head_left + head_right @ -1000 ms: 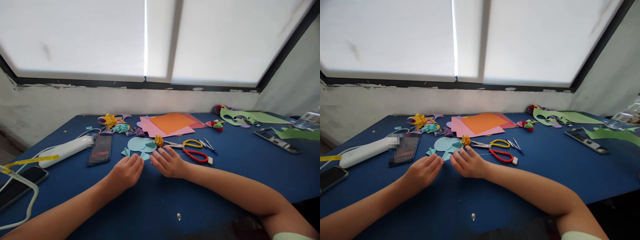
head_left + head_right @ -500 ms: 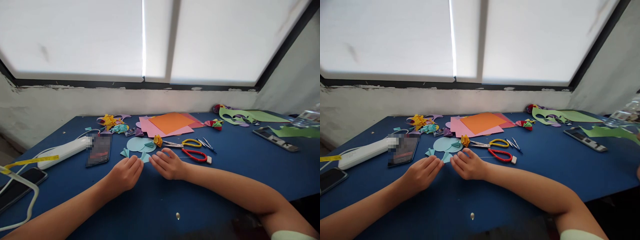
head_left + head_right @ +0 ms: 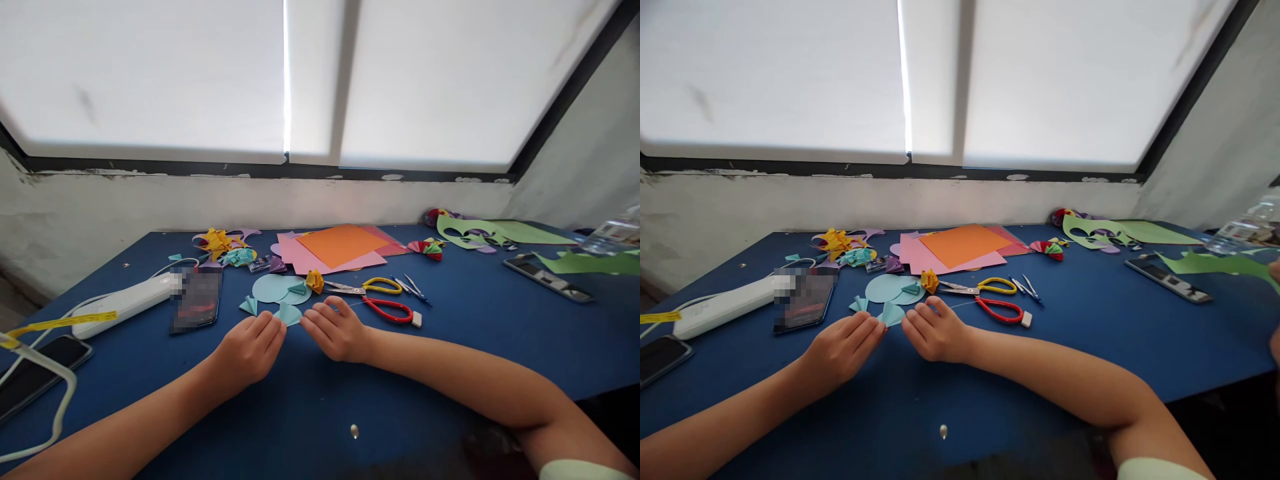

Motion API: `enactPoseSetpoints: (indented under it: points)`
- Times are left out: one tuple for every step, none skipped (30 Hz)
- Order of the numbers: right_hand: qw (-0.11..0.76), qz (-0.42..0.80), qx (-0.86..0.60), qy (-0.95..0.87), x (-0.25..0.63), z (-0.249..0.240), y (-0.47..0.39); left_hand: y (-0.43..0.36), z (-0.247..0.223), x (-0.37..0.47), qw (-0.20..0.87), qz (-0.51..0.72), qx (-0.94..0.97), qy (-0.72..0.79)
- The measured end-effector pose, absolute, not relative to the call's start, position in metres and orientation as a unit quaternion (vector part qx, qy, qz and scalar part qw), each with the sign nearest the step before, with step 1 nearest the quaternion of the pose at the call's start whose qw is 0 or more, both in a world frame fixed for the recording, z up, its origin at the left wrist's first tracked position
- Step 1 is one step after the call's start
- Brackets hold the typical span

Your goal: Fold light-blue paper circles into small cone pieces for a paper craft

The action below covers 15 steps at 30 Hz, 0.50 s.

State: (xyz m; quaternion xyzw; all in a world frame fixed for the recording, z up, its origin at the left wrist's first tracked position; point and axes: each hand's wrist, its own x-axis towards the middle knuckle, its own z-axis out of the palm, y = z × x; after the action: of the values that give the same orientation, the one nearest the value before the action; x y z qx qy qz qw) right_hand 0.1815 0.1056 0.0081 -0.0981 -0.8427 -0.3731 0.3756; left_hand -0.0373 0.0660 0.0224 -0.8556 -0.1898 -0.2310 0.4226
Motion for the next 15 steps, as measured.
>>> enactPoseSetpoints:
  points:
    - [0.377, -0.372, -0.098, -0.842, 0.1815, 0.0079, 0.1057, 0.0659, 0.0223, -0.0373, 0.421, -0.230, -0.856, -0.190]
    - [0.379, -0.371, -0.098, -0.842, 0.1816, 0.0077, 0.1059, 0.0657, 0.0224, -0.0372, 0.420, -0.229, -0.857, -0.191]
    - [0.380, -0.371, -0.099, -0.842, 0.1816, 0.0077, 0.1061, 0.0657, 0.0225, -0.0370, 0.418, -0.229, -0.858, -0.192]
    - [0.380, -0.371, -0.099, -0.841, 0.1817, 0.0076, 0.1063, 0.0657, 0.0227, -0.0367, 0.417, -0.229, -0.858, -0.193]
    - [0.380, -0.372, -0.098, -0.841, 0.1818, 0.0076, 0.1064, 0.0657, 0.0229, -0.0364, 0.416, -0.228, -0.859, -0.194]
    - [0.378, -0.374, -0.095, -0.841, 0.1819, 0.0077, 0.1063, 0.0657, 0.0230, -0.0360, 0.415, -0.227, -0.859, -0.196]
    - [0.376, -0.377, -0.091, -0.842, 0.1821, 0.0077, 0.1062, 0.0656, 0.0230, -0.0357, 0.414, -0.227, -0.859, -0.199]
    - [0.372, -0.381, -0.085, -0.842, 0.1821, 0.0078, 0.1060, 0.0654, 0.0230, -0.0354, 0.413, -0.226, -0.859, -0.201]
    - [0.369, -0.386, -0.079, -0.842, 0.1821, 0.0078, 0.1056, 0.0652, 0.0230, -0.0352, 0.413, -0.224, -0.859, -0.203]
    - [0.364, -0.391, -0.072, -0.842, 0.1820, 0.0079, 0.1051, 0.0648, 0.0230, -0.0350, 0.413, -0.223, -0.859, -0.205]
    - [0.360, -0.396, -0.067, -0.842, 0.1818, 0.0079, 0.1046, 0.0643, 0.0231, -0.0348, 0.414, -0.221, -0.859, -0.205]
    - [0.356, -0.401, -0.062, -0.842, 0.1814, 0.0080, 0.1040, 0.0637, 0.0234, -0.0347, 0.414, -0.220, -0.860, -0.204]
    - [0.352, -0.406, -0.058, -0.841, 0.1809, 0.0080, 0.1035, 0.0632, 0.0239, -0.0346, 0.413, -0.217, -0.861, -0.202]
    - [0.349, -0.411, -0.055, -0.840, 0.1804, 0.0081, 0.1030, 0.0627, 0.0246, -0.0345, 0.413, -0.215, -0.862, -0.200]
    - [0.346, -0.415, -0.054, -0.840, 0.1798, 0.0081, 0.1027, 0.0623, 0.0254, -0.0344, 0.413, -0.214, -0.863, -0.199]
